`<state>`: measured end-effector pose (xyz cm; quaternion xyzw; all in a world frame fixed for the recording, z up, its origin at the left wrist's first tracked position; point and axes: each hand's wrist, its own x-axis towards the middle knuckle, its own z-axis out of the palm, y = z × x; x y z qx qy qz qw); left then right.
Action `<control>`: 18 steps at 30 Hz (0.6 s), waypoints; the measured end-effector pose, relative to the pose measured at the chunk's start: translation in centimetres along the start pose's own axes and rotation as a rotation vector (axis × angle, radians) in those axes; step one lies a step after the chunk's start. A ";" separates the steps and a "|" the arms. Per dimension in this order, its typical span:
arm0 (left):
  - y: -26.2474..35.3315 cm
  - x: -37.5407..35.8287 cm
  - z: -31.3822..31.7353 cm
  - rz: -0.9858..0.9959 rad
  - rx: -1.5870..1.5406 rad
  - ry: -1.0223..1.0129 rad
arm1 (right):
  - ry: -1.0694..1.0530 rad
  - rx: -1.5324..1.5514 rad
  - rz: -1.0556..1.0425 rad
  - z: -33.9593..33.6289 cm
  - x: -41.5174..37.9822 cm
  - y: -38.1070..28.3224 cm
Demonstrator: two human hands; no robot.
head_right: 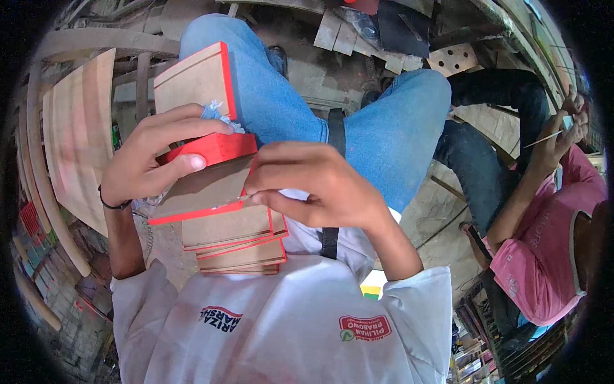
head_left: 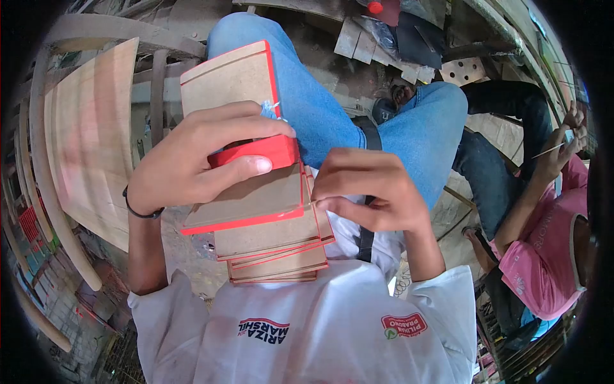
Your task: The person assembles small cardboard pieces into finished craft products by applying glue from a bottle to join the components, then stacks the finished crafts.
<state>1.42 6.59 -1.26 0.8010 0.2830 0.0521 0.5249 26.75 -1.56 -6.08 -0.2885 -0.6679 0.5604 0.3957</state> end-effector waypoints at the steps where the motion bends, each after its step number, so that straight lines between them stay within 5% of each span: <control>1: 0.0 -0.1 0.0 -0.001 0.001 0.000 | -0.076 0.017 0.000 0.0 -0.1 0.0; 7: 0.7 -0.3 0.1 -0.030 0.020 -0.034 | -0.483 0.001 0.056 -0.4 -0.6 0.0; 15: 1.1 -0.7 0.7 0.010 0.033 0.041 | 0.202 -0.076 -0.040 0.4 0.9 -0.1; 18: 0.8 -0.7 1.0 0.014 0.055 0.057 | 0.279 -0.119 -0.076 1.4 1.6 0.2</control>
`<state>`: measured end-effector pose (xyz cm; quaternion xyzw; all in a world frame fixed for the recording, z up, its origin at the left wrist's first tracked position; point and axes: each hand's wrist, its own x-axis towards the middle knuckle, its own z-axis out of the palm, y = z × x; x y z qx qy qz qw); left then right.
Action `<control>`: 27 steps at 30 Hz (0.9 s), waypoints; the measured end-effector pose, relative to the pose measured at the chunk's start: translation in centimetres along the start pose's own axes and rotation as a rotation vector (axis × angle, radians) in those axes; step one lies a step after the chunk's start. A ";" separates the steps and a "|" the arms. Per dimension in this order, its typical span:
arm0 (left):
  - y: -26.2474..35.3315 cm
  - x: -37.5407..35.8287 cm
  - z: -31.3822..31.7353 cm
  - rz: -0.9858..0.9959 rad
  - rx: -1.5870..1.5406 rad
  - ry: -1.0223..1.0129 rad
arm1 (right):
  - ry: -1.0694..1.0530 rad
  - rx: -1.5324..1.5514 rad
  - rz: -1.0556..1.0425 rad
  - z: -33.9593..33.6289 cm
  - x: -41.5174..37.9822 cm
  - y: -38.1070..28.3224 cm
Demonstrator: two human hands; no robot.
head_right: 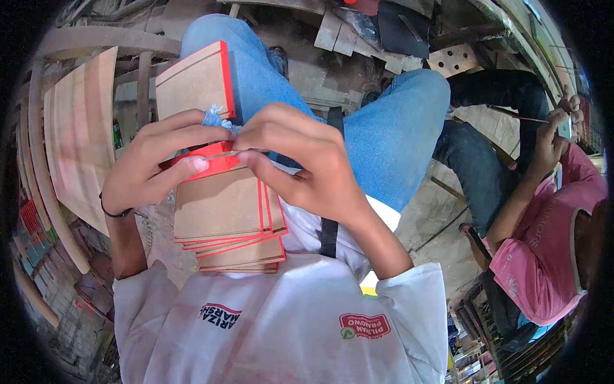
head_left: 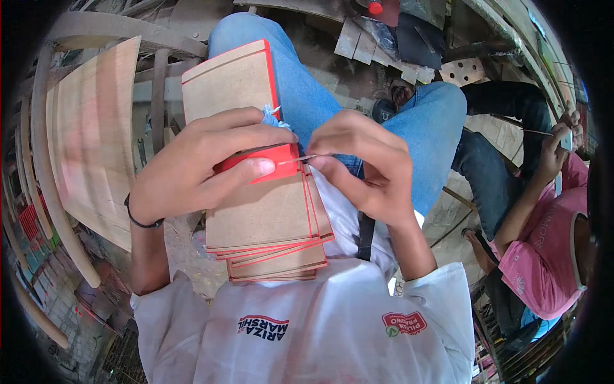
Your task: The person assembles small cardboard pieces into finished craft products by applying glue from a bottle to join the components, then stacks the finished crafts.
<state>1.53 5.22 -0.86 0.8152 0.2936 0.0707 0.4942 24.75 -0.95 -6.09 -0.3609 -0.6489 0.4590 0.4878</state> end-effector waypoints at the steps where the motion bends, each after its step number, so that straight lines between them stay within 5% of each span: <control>1: 0.0 0.0 0.0 -0.002 0.001 -0.001 | 0.032 -0.018 -0.025 0.3 0.1 0.1; 27: 0.0 0.3 -0.1 0.016 0.001 0.010 | 0.022 -0.044 -0.034 0.5 0.0 0.3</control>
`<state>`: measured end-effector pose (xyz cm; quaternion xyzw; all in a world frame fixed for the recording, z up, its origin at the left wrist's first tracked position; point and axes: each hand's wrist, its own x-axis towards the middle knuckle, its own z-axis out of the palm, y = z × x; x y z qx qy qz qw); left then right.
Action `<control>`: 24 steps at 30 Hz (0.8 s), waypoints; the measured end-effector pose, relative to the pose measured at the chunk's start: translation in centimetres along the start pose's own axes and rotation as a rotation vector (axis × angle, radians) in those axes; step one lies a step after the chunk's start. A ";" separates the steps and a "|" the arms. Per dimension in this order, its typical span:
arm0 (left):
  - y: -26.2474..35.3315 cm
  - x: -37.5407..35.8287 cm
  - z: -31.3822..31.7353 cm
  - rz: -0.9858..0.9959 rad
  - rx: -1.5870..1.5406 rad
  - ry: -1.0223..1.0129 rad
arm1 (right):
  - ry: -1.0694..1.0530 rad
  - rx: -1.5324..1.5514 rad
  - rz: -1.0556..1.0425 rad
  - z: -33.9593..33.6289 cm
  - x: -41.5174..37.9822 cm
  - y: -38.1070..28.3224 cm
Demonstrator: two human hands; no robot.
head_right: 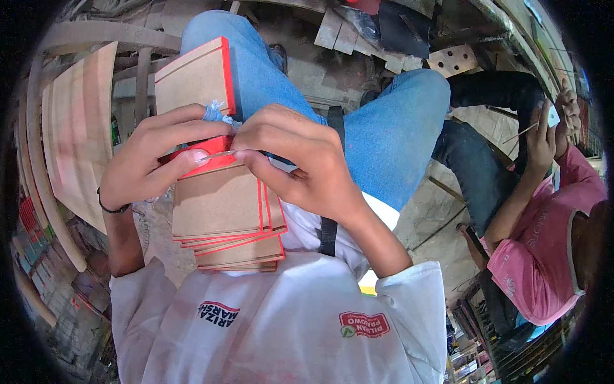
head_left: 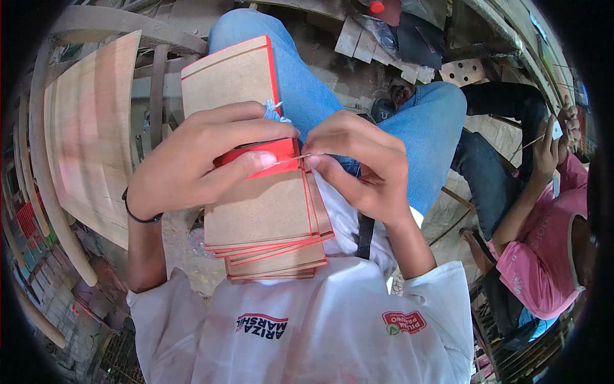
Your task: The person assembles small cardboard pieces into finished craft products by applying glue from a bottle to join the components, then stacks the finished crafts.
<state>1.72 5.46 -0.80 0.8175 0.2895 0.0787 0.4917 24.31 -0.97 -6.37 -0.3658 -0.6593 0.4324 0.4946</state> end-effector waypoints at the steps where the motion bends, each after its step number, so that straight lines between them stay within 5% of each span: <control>1: 0.0 0.0 0.0 0.000 0.000 0.001 | 0.003 0.004 -0.005 0.0 0.0 0.0; 10: -0.2 0.1 -0.1 0.010 -0.004 0.012 | -0.002 -0.165 -0.147 0.1 0.2 -0.5; 24: -0.1 0.4 -0.1 -0.027 0.020 -0.043 | -0.026 -0.110 -0.083 0.0 -0.5 0.2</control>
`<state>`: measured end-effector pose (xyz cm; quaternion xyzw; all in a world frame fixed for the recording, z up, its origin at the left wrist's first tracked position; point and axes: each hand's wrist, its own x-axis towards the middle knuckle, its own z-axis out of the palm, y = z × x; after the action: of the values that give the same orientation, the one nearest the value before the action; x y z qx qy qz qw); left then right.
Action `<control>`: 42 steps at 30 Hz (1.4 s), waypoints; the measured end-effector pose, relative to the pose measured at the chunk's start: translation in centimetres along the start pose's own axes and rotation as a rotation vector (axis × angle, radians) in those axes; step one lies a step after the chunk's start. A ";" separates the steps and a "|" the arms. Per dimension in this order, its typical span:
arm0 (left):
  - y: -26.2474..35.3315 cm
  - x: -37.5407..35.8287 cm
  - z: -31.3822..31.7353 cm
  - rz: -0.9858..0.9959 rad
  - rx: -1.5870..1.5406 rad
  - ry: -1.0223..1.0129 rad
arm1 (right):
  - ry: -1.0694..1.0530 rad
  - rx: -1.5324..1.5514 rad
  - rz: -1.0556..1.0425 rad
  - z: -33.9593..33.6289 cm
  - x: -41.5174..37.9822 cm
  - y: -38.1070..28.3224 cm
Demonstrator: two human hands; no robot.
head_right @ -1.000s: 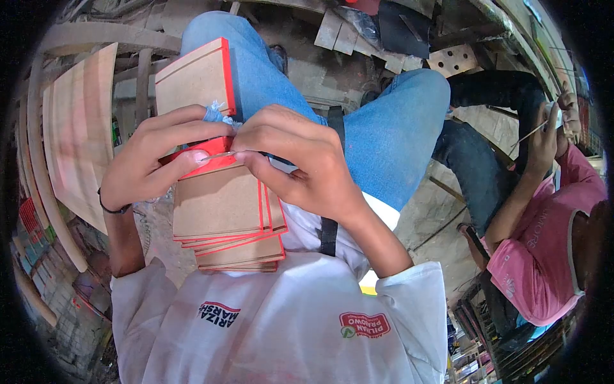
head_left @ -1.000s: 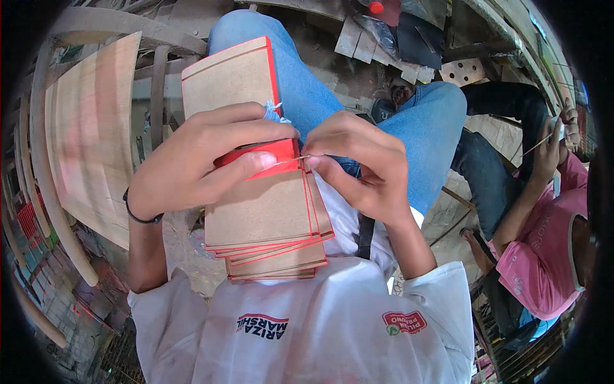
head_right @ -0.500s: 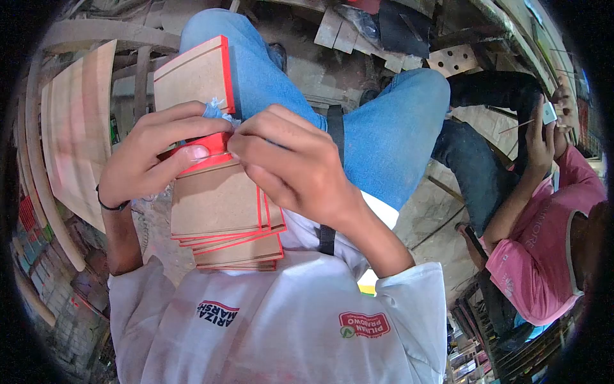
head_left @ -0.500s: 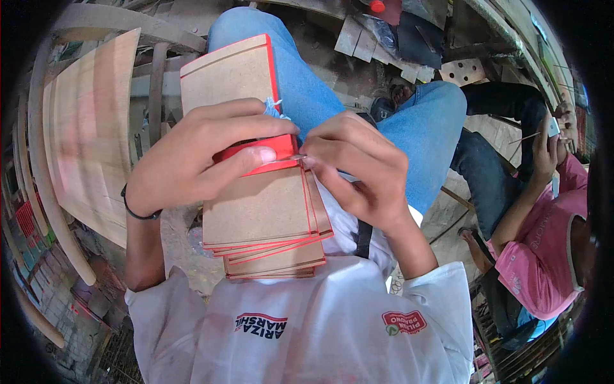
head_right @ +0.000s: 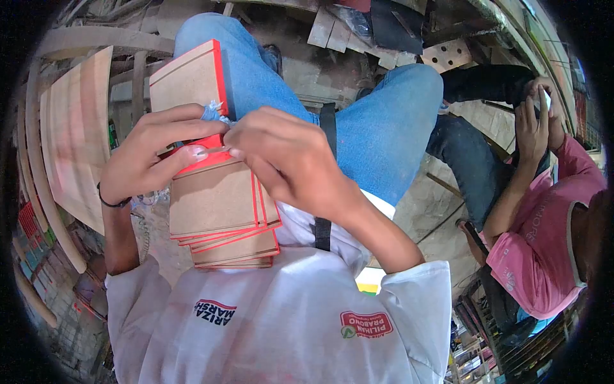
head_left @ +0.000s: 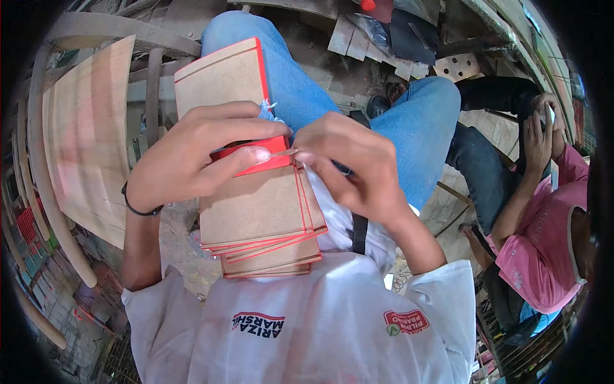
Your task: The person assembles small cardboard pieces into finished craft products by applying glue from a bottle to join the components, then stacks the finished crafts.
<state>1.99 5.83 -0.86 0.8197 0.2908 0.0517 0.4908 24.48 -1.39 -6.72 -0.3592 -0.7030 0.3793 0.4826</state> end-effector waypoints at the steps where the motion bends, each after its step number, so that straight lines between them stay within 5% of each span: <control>1: 0.0 0.0 0.1 0.001 0.002 0.000 | 0.009 0.107 0.076 0.1 -0.1 0.2; 11: -0.4 -0.1 0.2 -0.002 -0.030 0.009 | -0.048 -0.061 -0.048 -0.4 0.4 -0.1; 20: 0.0 0.0 0.6 0.001 0.020 0.022 | -0.198 0.232 0.092 -1.6 1.2 1.2; 25: -0.2 0.4 0.6 0.040 0.033 0.075 | -0.082 -0.022 -0.067 -1.3 1.1 0.2; 38: 0.0 0.4 0.3 0.035 0.007 0.041 | -0.184 0.185 0.064 -1.7 1.7 0.7; 42: 0.4 0.5 0.1 -0.010 -0.018 0.022 | -0.139 -0.044 -0.081 -1.4 1.0 -0.2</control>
<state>2.62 5.88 -0.70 0.8131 0.2999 0.0608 0.4952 25.47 -0.35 -5.77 -0.3138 -0.7569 0.3680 0.4396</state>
